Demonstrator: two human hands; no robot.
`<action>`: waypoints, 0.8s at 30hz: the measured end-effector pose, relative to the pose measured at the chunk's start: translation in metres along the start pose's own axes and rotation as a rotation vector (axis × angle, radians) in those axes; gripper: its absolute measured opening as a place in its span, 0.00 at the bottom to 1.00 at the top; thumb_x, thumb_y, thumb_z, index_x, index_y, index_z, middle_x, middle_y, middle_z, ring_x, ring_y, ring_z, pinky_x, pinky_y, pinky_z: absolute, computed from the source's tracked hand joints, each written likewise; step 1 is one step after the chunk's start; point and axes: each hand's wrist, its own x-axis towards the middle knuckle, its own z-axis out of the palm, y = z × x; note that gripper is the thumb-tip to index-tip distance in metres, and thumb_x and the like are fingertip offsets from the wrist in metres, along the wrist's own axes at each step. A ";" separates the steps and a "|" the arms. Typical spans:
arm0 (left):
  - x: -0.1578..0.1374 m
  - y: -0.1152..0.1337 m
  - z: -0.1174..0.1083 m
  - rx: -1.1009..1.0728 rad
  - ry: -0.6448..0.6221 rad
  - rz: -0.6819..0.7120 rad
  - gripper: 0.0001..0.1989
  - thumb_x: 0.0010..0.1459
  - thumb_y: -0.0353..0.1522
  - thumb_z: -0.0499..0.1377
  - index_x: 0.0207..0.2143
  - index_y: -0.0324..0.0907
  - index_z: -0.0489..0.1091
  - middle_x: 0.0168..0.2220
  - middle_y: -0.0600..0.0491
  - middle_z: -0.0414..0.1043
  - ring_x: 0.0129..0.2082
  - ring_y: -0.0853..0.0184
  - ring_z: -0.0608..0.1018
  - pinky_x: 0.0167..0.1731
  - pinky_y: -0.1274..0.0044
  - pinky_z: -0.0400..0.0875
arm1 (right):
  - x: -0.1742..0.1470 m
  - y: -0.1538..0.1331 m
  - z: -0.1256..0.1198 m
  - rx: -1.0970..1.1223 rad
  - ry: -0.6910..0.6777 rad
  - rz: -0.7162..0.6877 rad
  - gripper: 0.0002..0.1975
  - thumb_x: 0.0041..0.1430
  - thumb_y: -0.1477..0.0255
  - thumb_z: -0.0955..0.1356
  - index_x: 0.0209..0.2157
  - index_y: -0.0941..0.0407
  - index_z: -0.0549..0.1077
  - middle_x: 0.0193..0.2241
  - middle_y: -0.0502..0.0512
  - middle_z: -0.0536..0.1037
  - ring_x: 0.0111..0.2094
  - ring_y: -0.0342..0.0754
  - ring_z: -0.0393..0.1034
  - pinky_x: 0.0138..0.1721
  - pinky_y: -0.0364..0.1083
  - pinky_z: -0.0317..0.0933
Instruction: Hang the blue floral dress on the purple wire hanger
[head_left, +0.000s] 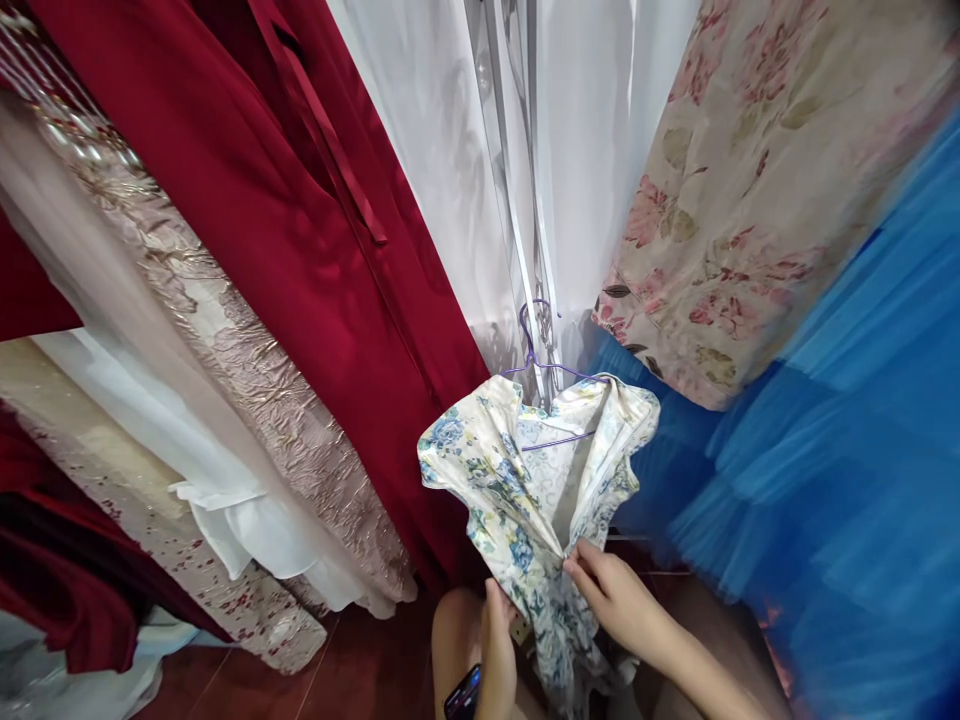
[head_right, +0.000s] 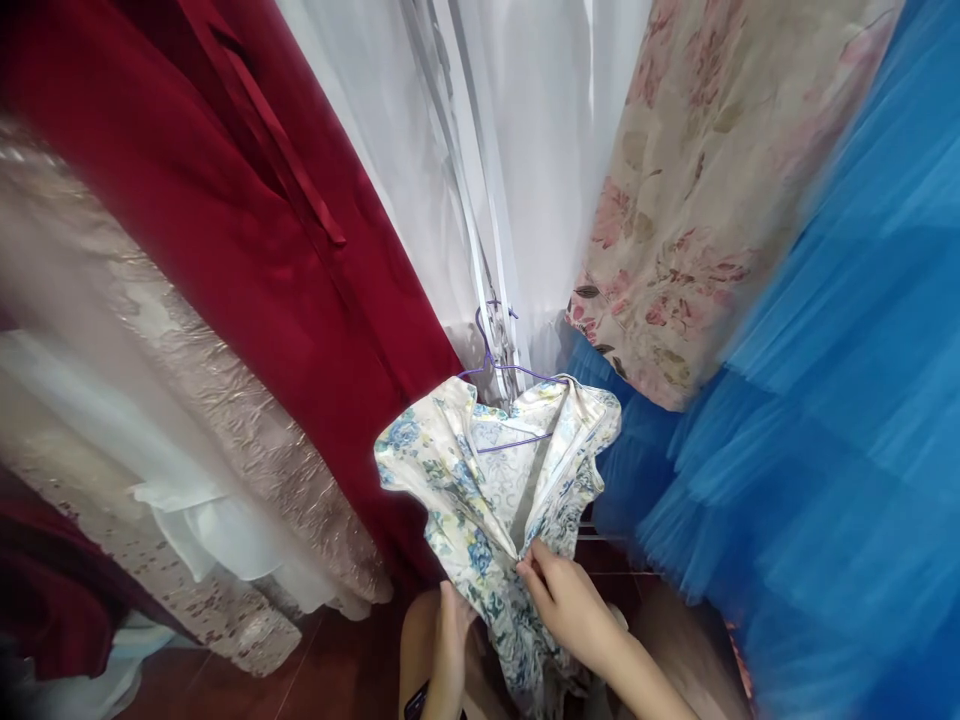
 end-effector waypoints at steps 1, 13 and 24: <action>-0.004 0.005 -0.001 0.099 0.051 0.100 0.28 0.48 0.54 0.62 0.44 0.45 0.75 0.47 0.44 0.75 0.55 0.48 0.71 0.54 0.64 0.67 | -0.006 -0.002 -0.001 0.008 -0.009 0.003 0.13 0.68 0.62 0.58 0.32 0.54 0.64 0.26 0.50 0.72 0.27 0.47 0.66 0.31 0.45 0.53; -0.052 -0.021 0.054 0.633 -0.148 0.567 0.09 0.53 0.40 0.64 0.37 0.49 0.76 0.36 0.48 0.77 0.39 0.53 0.77 0.43 0.68 0.70 | -0.033 -0.011 0.002 0.357 -0.072 0.095 0.16 0.66 0.59 0.62 0.31 0.56 0.67 0.19 0.47 0.71 0.23 0.44 0.66 0.27 0.42 0.57; -0.055 0.021 0.058 1.023 -0.425 0.708 0.12 0.63 0.31 0.53 0.25 0.43 0.64 0.27 0.52 0.67 0.27 0.66 0.70 0.29 0.76 0.61 | -0.008 -0.021 -0.014 0.769 -0.052 0.262 0.21 0.57 0.55 0.69 0.25 0.60 0.72 0.13 0.51 0.75 0.11 0.34 0.42 0.16 0.40 0.34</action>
